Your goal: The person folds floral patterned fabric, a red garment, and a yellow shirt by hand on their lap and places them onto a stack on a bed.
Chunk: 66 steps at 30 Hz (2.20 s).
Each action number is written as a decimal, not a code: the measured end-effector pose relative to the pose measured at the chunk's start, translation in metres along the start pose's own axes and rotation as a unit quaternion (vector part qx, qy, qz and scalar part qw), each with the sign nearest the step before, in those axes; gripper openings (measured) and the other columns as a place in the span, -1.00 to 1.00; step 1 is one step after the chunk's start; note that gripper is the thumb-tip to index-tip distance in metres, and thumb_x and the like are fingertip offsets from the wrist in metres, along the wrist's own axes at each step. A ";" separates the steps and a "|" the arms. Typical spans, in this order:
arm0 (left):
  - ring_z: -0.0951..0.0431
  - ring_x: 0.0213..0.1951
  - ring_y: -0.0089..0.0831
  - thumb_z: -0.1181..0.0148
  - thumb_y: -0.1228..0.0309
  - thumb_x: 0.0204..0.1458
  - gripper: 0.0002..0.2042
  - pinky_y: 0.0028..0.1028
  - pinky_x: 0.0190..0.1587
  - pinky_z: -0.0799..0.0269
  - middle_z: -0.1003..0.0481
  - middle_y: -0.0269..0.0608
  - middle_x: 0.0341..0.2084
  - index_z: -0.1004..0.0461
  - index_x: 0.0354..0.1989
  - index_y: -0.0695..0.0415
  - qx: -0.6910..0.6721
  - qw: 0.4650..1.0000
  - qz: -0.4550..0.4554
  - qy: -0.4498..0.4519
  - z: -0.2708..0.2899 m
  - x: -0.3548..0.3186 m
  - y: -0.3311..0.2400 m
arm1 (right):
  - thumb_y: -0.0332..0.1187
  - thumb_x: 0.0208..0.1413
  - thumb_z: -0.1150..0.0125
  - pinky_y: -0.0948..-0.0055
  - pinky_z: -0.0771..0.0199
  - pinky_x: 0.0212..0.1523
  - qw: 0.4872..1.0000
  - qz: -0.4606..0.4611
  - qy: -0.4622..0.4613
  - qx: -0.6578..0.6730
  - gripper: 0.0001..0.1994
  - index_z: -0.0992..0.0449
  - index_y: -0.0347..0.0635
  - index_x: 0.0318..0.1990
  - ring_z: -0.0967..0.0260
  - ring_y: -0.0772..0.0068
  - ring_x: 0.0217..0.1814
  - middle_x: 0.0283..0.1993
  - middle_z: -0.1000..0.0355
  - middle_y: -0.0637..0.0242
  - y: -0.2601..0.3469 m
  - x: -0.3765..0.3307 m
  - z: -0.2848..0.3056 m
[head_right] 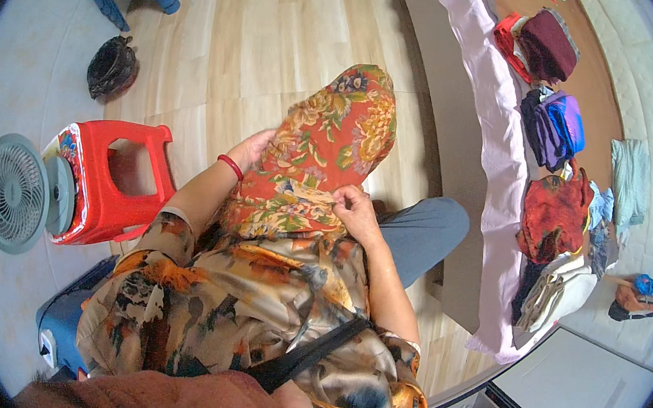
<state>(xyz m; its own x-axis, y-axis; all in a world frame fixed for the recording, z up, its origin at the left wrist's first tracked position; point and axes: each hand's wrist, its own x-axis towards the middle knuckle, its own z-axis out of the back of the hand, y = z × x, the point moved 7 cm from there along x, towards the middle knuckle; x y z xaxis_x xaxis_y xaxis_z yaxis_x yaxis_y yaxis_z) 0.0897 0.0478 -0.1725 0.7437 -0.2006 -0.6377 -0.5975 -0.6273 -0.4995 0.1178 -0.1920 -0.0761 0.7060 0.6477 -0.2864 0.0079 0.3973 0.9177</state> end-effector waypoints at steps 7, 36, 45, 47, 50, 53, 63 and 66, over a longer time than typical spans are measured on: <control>-0.47 -0.02 -0.24 0.10 0.15 0.17 -0.56 -0.19 0.09 -0.36 -0.40 -0.07 0.03 -0.31 0.10 0.21 -0.177 0.983 0.015 0.043 0.016 -0.001 -0.005 | -0.55 -0.08 -0.10 0.60 -0.27 -0.36 1.000 0.002 -0.001 -0.008 -0.91 -0.43 -0.26 -0.36 -0.20 0.65 -0.40 -0.45 -0.29 0.46 0.014 0.000 -0.001; -0.36 -0.48 -0.73 -0.33 0.39 -0.12 -0.80 -0.66 -0.39 -0.30 -0.40 -0.51 -0.54 -0.38 -0.45 0.09 0.385 0.799 -0.432 0.164 -0.256 -0.184 -0.250 | -0.33 -0.26 -0.41 0.37 -0.22 0.17 0.874 0.360 -0.035 -0.323 -0.19 -0.15 -0.07 0.24 -0.23 0.24 0.17 0.12 -0.27 0.11 0.363 0.040 0.102; -0.40 -0.44 -0.75 -0.29 0.38 -0.06 -0.82 -0.70 -0.38 -0.33 -0.44 -0.49 -0.51 -0.39 -0.41 0.11 0.389 0.747 -0.470 0.266 -0.324 -0.203 -0.264 | -0.39 -0.10 -0.35 0.55 -0.40 -0.22 0.973 0.198 -0.048 -0.111 -0.62 -0.47 -0.25 -0.08 -0.37 0.60 -0.32 -0.31 -0.46 0.41 0.370 0.028 0.161; -0.42 -0.41 -0.74 -0.32 0.39 -0.09 -0.78 -0.68 -0.33 -0.35 -0.45 -0.48 -0.46 -0.38 -0.35 0.11 0.408 0.743 -0.472 0.243 -0.330 -0.198 -0.267 | -0.32 -0.02 -0.30 0.55 -0.41 -0.27 0.951 0.248 -0.086 -0.164 -0.74 -0.51 -0.27 -0.21 -0.37 0.63 -0.40 -0.37 -0.47 0.43 0.386 0.018 0.174; -0.44 -0.18 -0.53 -0.42 0.38 -0.26 -0.52 -0.50 -0.04 -0.34 -0.50 -0.31 -0.27 -0.41 -0.11 0.19 0.527 0.682 -0.469 0.193 -0.330 -0.183 -0.260 | -0.30 0.01 -0.27 0.50 -0.45 -0.37 0.929 0.280 -0.149 -0.191 -0.76 -0.50 -0.27 -0.24 -0.38 0.64 -0.40 -0.41 -0.47 0.41 0.417 -0.006 0.196; -0.47 -0.25 -0.52 -0.39 0.47 -0.30 -0.57 -0.49 -0.08 -0.36 -0.54 -0.30 -0.31 -0.48 -0.14 0.20 0.630 0.672 -0.361 0.142 -0.313 -0.158 -0.254 | -0.13 -0.02 -0.29 0.44 -0.49 -0.33 0.882 0.317 -0.226 -0.265 -0.61 -0.49 -0.22 -0.13 -0.47 0.42 -0.36 -0.32 -0.50 0.25 0.438 -0.021 0.240; -0.39 -0.49 -0.56 -0.08 0.47 -0.23 -0.59 -0.48 -0.38 -0.37 -0.43 -0.26 -0.56 -0.45 -0.08 0.15 0.721 0.339 -0.567 -0.211 -0.321 -0.204 -0.398 | -0.43 -0.04 -0.25 0.47 -0.37 -0.14 0.846 0.249 -0.311 -0.354 -0.67 -0.44 -0.24 -0.07 -0.35 0.46 -0.18 -0.24 -0.44 0.30 0.487 -0.087 0.260; -0.54 -0.45 -0.06 -0.15 0.39 -0.45 -0.75 -0.25 -0.38 -0.42 -0.51 0.03 -0.56 -0.53 -0.47 0.11 0.677 0.355 -0.605 -0.223 -0.352 -0.236 -0.422 | -0.49 -0.10 -0.29 0.44 -0.39 -0.12 0.857 0.223 -0.327 -0.330 -0.63 -0.43 -0.25 -0.07 -0.37 0.46 -0.19 -0.22 -0.46 0.29 0.484 -0.096 0.273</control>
<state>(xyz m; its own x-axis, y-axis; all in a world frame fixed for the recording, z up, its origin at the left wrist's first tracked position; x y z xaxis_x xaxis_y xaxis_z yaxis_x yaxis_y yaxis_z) 0.2720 0.0954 0.3953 0.7598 -0.0722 0.6461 0.2577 0.9458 -0.1974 0.2468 -0.2393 0.4705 0.7825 0.4138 0.4653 -0.6155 0.6269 0.4776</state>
